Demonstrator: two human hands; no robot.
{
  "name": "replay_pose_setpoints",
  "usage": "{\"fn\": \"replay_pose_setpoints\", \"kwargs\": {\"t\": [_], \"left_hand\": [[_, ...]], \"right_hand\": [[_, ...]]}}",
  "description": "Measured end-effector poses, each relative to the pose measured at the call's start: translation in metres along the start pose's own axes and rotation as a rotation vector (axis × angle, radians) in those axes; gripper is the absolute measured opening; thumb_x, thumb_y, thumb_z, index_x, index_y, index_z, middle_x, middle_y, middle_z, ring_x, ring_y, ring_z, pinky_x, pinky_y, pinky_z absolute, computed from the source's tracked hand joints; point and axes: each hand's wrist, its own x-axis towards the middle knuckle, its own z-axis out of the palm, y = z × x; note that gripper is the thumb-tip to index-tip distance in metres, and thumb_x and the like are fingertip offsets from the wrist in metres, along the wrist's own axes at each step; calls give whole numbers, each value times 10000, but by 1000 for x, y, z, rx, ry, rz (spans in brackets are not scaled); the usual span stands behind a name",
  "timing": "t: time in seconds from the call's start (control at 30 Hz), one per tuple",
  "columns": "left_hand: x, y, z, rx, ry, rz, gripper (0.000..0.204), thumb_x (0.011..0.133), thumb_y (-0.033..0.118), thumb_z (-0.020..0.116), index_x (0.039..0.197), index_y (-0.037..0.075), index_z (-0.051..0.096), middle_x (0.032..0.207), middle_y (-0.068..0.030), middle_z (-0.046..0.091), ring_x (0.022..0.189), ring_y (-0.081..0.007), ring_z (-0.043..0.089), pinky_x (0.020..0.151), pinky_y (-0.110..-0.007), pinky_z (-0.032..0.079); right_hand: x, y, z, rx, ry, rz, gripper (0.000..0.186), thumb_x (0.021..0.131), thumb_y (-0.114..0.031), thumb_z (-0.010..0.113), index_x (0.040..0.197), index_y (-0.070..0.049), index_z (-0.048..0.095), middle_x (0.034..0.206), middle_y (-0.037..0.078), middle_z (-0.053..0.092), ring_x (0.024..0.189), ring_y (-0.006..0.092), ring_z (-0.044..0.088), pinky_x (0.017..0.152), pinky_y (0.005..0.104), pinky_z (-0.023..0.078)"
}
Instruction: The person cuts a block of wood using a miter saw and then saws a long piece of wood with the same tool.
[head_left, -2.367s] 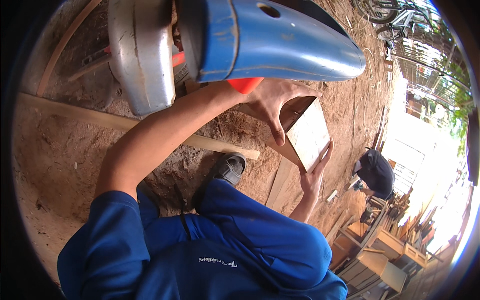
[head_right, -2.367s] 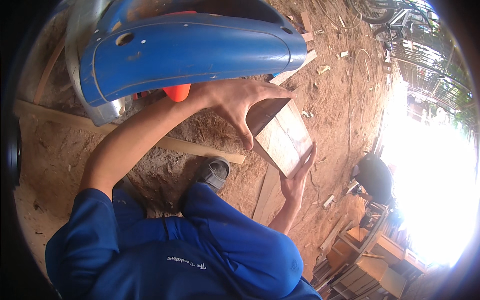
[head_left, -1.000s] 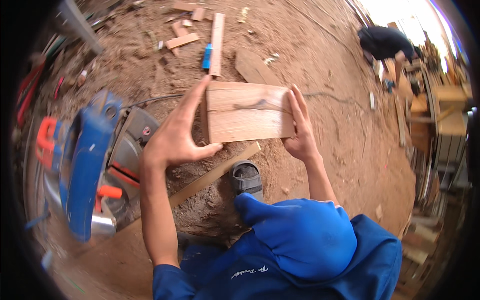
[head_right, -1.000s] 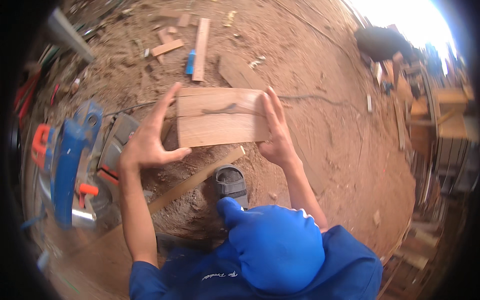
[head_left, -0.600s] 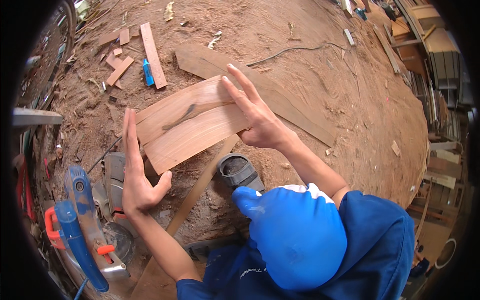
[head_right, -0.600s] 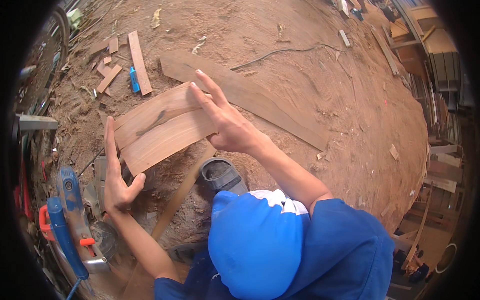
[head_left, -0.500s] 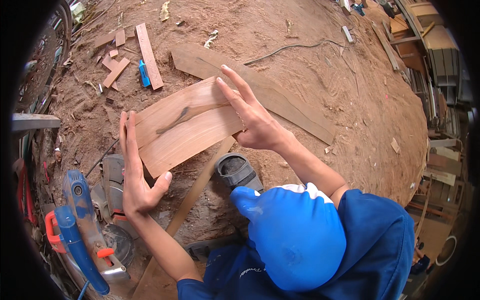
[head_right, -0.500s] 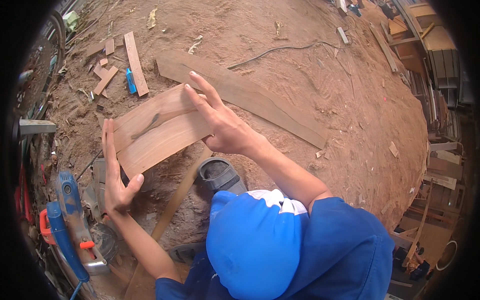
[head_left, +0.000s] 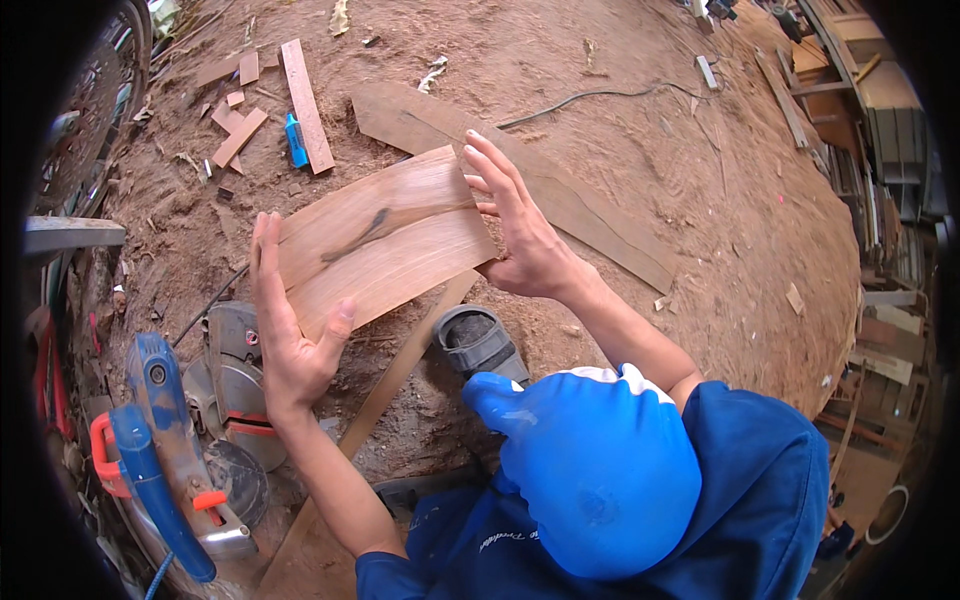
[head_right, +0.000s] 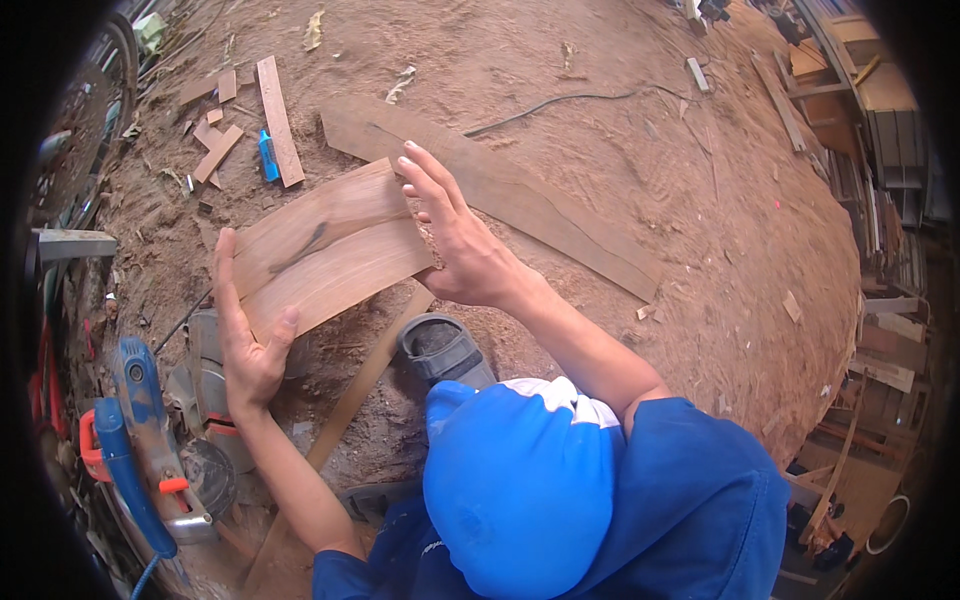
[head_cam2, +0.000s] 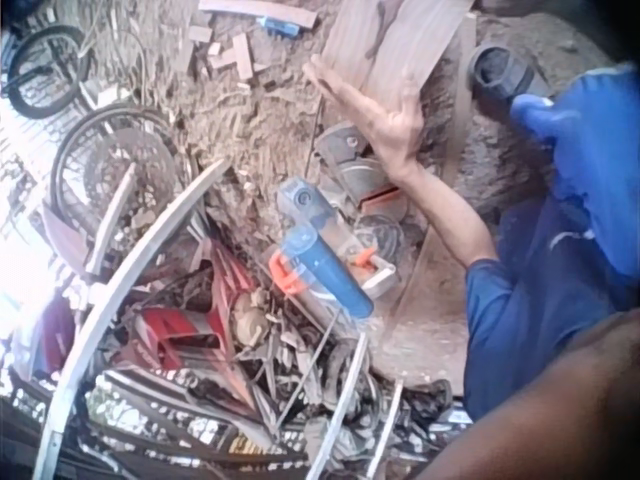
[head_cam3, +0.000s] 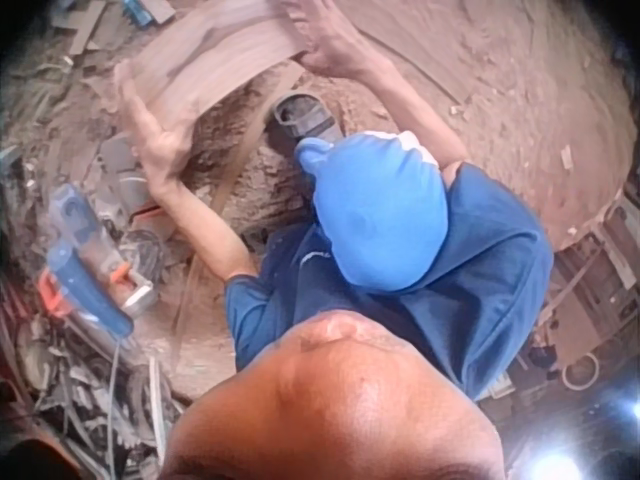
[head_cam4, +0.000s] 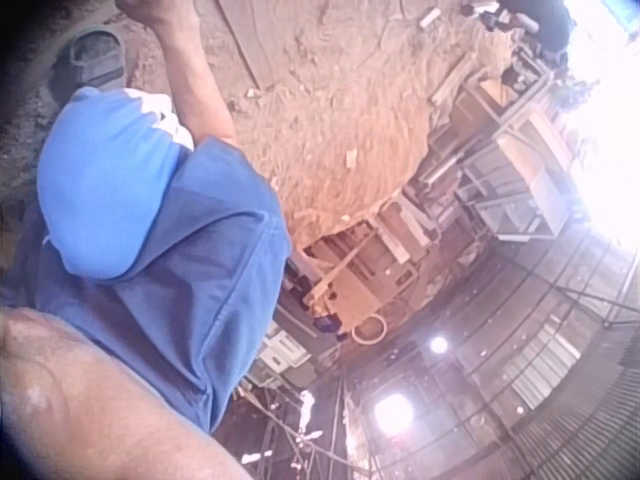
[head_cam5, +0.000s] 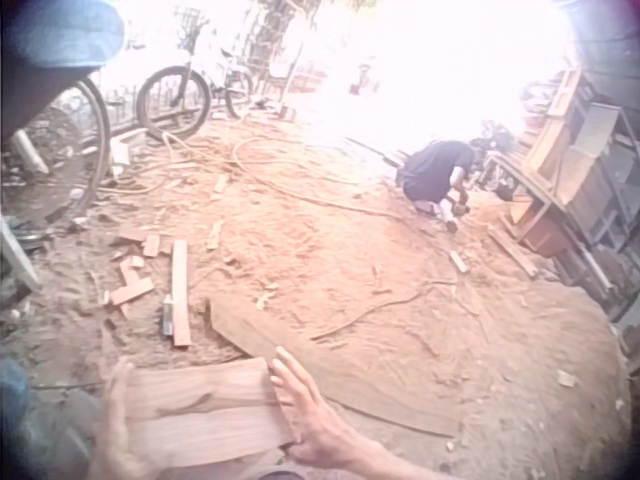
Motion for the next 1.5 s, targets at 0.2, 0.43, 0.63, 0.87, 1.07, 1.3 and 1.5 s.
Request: {"fn": "replay_pose_setpoints", "kwargs": {"t": [0.2,0.43,0.63,0.87,1.07,1.3,1.5], "left_hand": [[1,1,-1,-14,-3,17,953,837,362,742,1600,17,288,1642,-266,276,1535,-399,271,1248,-502,223],[1,2,-4,-9,0,2,948,823,340,747,1603,44,295,1637,-270,280,1529,-414,276,1244,-506,228],[0,6,-2,-1,21,-31,954,804,339,727,1597,22,303,1630,-218,335,1524,-365,304,1253,-471,228],[-2,-6,0,-18,41,23,927,814,322,771,1590,82,325,1609,-296,296,1514,-428,294,1232,-497,271],[-4,-11,3,-16,80,42,887,838,326,756,1580,67,343,1596,-267,349,1506,-399,329,1236,-469,274],[-18,-5,-1,23,1,-86,1049,793,392,785,1589,-16,236,1616,-312,252,1525,-424,266,1258,-454,246],[-17,-6,4,34,74,-12,1004,834,377,767,1585,-23,234,1608,-300,275,1522,-418,269,1258,-433,247]], "right_hand": [[-4,9,7,39,34,0,1240,645,-21,880,1631,-146,138,1689,176,125,1415,367,447,1106,487,490],[-22,57,-44,-104,-155,34,1170,761,-470,746,1628,-84,60,1691,219,105,1544,405,184,1264,585,201],[-65,213,-74,-788,-43,654,1114,789,-450,836,1615,-66,192,1636,207,269,1534,386,241,1212,631,236],[-51,215,-92,-771,-213,810,995,720,-434,916,1511,-67,438,1516,171,472,1460,354,383,1161,578,334],[-40,182,-120,-395,-64,568,440,859,-209,848,1220,-16,685,1060,66,742,958,185,696,861,303,546],[5,93,-138,-69,335,285,227,949,-173,777,1138,-61,716,1085,33,736,992,104,650,887,260,499],[71,48,-185,14,673,-223,341,822,-188,902,1093,-84,724,998,-28,687,895,89,588,799,248,479]]}}
